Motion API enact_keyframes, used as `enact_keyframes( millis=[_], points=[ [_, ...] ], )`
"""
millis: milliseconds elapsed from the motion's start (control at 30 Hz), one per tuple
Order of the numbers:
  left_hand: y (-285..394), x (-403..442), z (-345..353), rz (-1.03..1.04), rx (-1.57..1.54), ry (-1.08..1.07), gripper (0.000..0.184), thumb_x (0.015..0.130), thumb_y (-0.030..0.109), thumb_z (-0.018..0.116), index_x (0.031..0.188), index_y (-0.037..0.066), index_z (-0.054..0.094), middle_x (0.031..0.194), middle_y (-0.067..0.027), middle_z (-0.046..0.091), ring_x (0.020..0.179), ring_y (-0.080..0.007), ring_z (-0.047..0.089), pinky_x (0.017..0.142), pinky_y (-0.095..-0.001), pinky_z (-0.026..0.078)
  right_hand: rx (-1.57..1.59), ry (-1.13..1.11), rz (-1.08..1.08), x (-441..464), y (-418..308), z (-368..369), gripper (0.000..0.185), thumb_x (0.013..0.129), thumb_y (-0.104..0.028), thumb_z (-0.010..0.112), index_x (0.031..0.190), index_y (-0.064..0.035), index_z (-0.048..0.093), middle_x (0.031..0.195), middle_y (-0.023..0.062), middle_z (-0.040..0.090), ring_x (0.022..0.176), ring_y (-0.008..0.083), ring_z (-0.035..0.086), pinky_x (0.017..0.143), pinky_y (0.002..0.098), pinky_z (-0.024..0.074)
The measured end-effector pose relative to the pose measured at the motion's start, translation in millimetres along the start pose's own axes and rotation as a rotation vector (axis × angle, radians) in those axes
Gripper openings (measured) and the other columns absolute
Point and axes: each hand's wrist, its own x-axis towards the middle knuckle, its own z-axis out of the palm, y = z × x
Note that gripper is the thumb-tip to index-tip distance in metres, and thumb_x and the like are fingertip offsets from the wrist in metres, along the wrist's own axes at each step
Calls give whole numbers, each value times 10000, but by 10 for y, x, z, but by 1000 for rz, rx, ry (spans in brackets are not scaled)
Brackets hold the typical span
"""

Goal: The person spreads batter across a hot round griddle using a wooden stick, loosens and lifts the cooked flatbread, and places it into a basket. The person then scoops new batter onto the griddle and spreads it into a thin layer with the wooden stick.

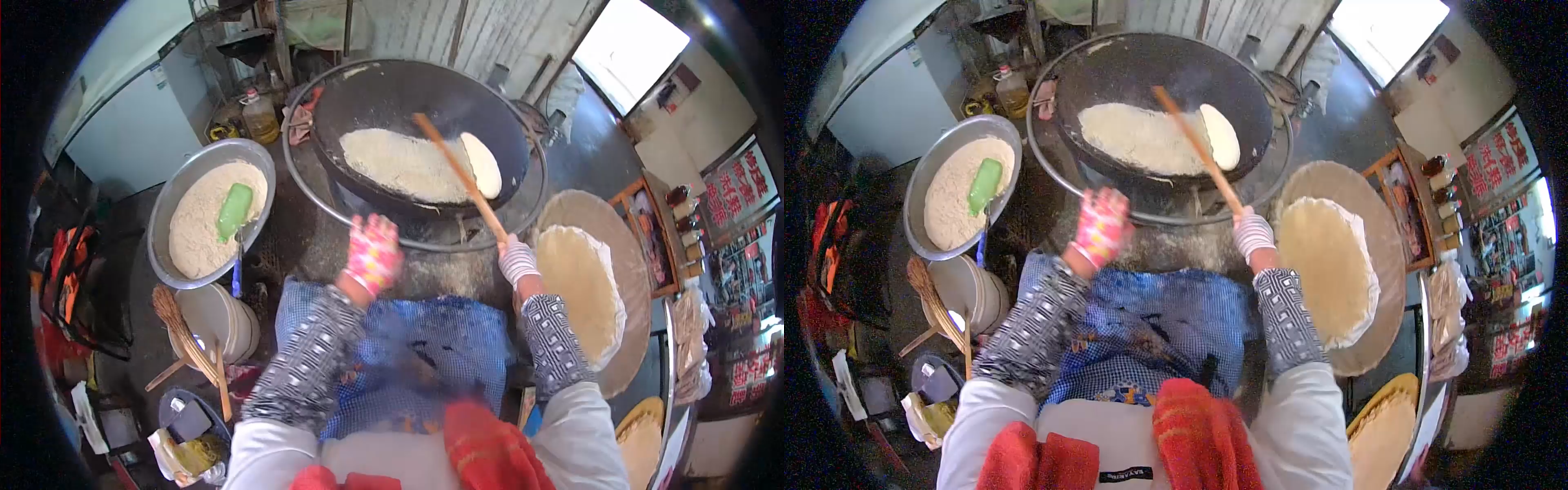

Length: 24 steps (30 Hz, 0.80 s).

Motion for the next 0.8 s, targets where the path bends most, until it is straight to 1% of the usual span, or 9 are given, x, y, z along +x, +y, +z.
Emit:
enact_keyframes(
  millis=[33, 200, 300, 333, 367, 400, 567, 700, 800],
  points=[
    [128, -52, 341, 88, -33, 170, 557, 772, 309, 561, 1214, -22, 486, 1265, -207, 468, 1228, -325, 402, 1049, -554, 216, 51, 36, 92, 112, 121, 154, 263, 909, -282, 440, 991, -48, 527, 848, 225, 629, 830, 408, 606, 745, 485, 476],
    [219, -142, 467, 75, -11, 186, 602, 765, 258, 541, 1232, -106, 432, 1294, -268, 420, 1259, -387, 348, 1078, -566, 142, 129, 72, -8, 106, 18, 5, 276, 907, -289, 441, 954, -33, 534, 827, 229, 626, 793, 405, 608, 708, 484, 480],
    [4, -149, 713, 113, 44, 328, 553, 733, 224, 547, 1188, -83, 486, 1280, -245, 453, 1250, -369, 372, 1080, -548, 148, 19, -155, -163, -172, -65, 24, 316, 896, -319, 437, 1028, -42, 512, 844, 230, 630, 800, 387, 621, 723, 490, 482],
    [-85, -99, 894, 157, 111, 423, 554, 713, 234, 570, 1170, -74, 510, 1270, -234, 472, 1250, -360, 378, 1079, -543, 151, 47, -136, -66, -79, 77, 167, 327, 895, -327, 433, 1010, -38, 534, 868, 224, 635, 818, 380, 624, 742, 478, 484],
    [-90, -138, 640, 149, -122, 305, 540, 713, 265, 593, 1146, -54, 543, 1259, -215, 493, 1249, -364, 382, 1077, -545, 146, 123, -89, 50, 19, 178, 124, 315, 892, -315, 444, 1005, -36, 537, 867, 229, 633, 829, 383, 621, 744, 479, 482],
    [-45, -129, 506, 70, -45, 201, 535, 731, 306, 601, 1138, -37, 558, 1266, -201, 495, 1246, -368, 385, 1082, -535, 132, 199, -44, 160, 99, 242, 24, 303, 888, -302, 454, 1000, -34, 540, 865, 234, 630, 840, 386, 619, 746, 481, 481],
    [-281, 4, 601, -42, 27, 115, 577, 778, 397, 563, 1158, -38, 547, 1257, -223, 494, 1259, -351, 373, 1087, -541, 87, 252, -4, -27, 133, -45, -93, 339, 892, -341, 422, 990, -49, 563, 830, 238, 633, 822, 371, 627, 730, 480, 487],
    [-382, 77, 571, -87, 151, 60, 579, 775, 414, 555, 1159, -19, 556, 1261, -212, 496, 1250, -350, 383, 1081, -544, 96, 274, -39, 115, 195, 62, -198, 320, 903, -269, 412, 1016, -35, 598, 933, 211, 642, 877, 338, 633, 762, 447, 500],
    [-542, -25, 379, -63, 49, 63, 545, 774, 371, 548, 1167, -7, 555, 1285, -206, 480, 1252, -342, 385, 1076, -548, 118, 281, 87, 41, 277, -60, -85, 269, 896, -274, 442, 918, -54, 595, 845, 194, 644, 800, 349, 635, 703, 441, 508]
  ],
)
